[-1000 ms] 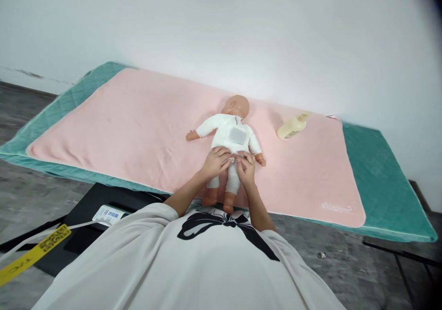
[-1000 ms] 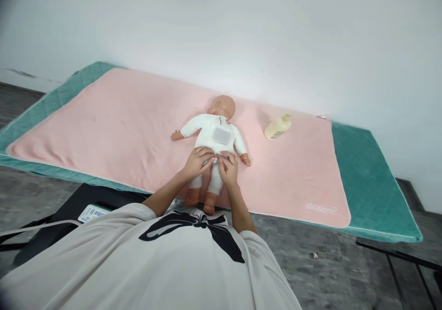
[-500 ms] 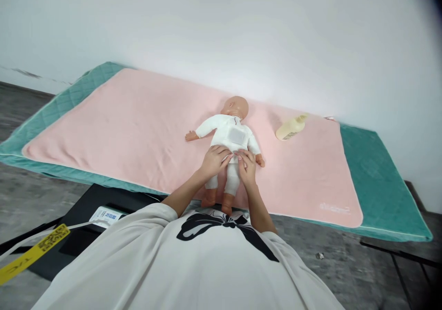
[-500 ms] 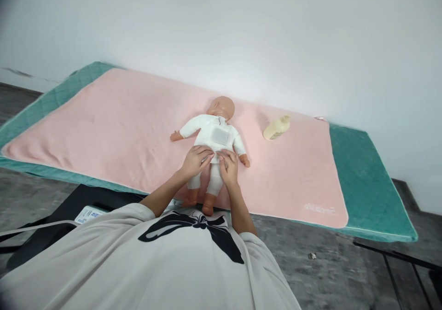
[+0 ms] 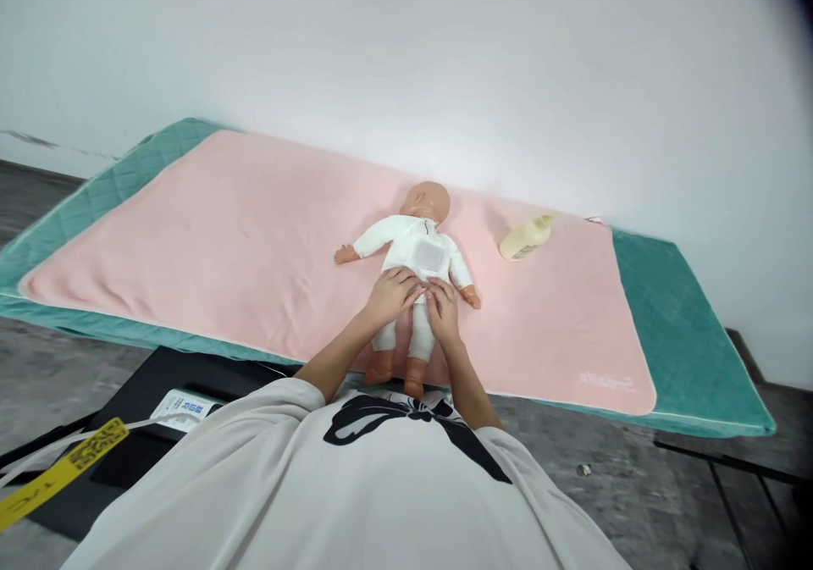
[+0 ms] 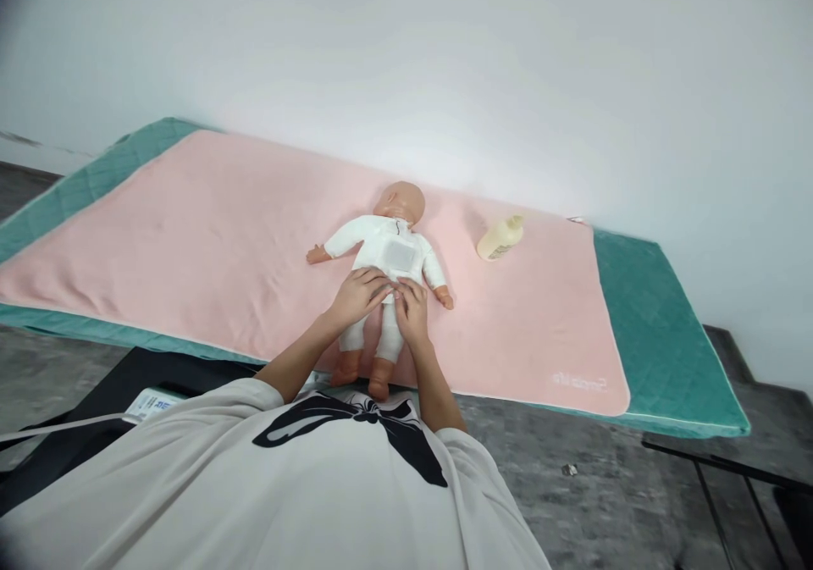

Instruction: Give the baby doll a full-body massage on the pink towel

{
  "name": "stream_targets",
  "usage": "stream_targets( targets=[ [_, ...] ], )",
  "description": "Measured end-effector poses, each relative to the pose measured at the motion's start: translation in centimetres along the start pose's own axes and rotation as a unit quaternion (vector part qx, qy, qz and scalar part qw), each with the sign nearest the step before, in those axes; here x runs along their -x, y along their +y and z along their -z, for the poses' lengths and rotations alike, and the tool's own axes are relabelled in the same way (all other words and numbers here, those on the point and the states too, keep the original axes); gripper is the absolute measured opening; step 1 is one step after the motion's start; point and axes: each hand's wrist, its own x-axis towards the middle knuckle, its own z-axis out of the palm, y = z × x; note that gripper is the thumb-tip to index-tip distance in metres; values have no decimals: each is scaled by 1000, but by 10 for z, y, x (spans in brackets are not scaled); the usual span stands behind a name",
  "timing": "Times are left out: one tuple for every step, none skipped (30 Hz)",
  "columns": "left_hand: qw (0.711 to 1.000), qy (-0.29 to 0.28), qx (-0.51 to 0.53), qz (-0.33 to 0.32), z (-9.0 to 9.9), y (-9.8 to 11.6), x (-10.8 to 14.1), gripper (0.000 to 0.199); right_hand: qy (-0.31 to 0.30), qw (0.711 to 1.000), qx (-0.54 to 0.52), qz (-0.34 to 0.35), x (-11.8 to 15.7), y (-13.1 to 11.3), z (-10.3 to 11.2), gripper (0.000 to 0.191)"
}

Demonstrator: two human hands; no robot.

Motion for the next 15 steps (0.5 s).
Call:
stream_targets(
  targets=[
    [1000,2,2,-1,-1,0,0,29,-2,1000,-1,0,0,1,0,31],
    [1000,3,5,-2,-1,0,0,29,-6,1000,-2,0,1,2,1,32],
    [1000,4,11,-2,-1,0,-1,29,-9,1000,-4,1,1,2,2,32],
    [1000,8,20,-1,-1,-1,-1,29,-12,1000,-6,3,1,2,3,32],
    [999,14,33,1,-1,-1,-1,30,-14,1000,-8,6,0,2,4,32],
    [998,25,49,4,-1,-1,-1,30,-15,1000,-10,9,0,2,6,33],
    [997,39,67,8,-1,-1,-1,31,-14,1000,-8,12,0,1,7,33],
    [995,55,84,14,-1,-1,-1,32,-12,1000,-4,16,-1,0,9,35],
    [993,68,96,20,-1,-1,-2,32,-9,1000,3,20,-2,-1,9,36],
    [991,77,102,25,-1,-2,-2,33,-7,1000,11,24,-2,-2,10,38],
    [991,80,102,30,-1,-2,-2,33,-8,999,19,27,-3,-4,10,40],
    [992,79,98,32,-1,-2,-3,33,-10,999,25,30,-4,-4,9,41],
    [993,72,92,31,0,-2,-4,32,-14,999,31,32,-5,-5,8,41],
    [994,63,86,26,0,-3,-4,32,-19,999,35,32,-6,-5,7,41],
    [995,53,82,19,0,-4,-5,33,-25,998,39,32,-7,-5,6,40]
  ],
)
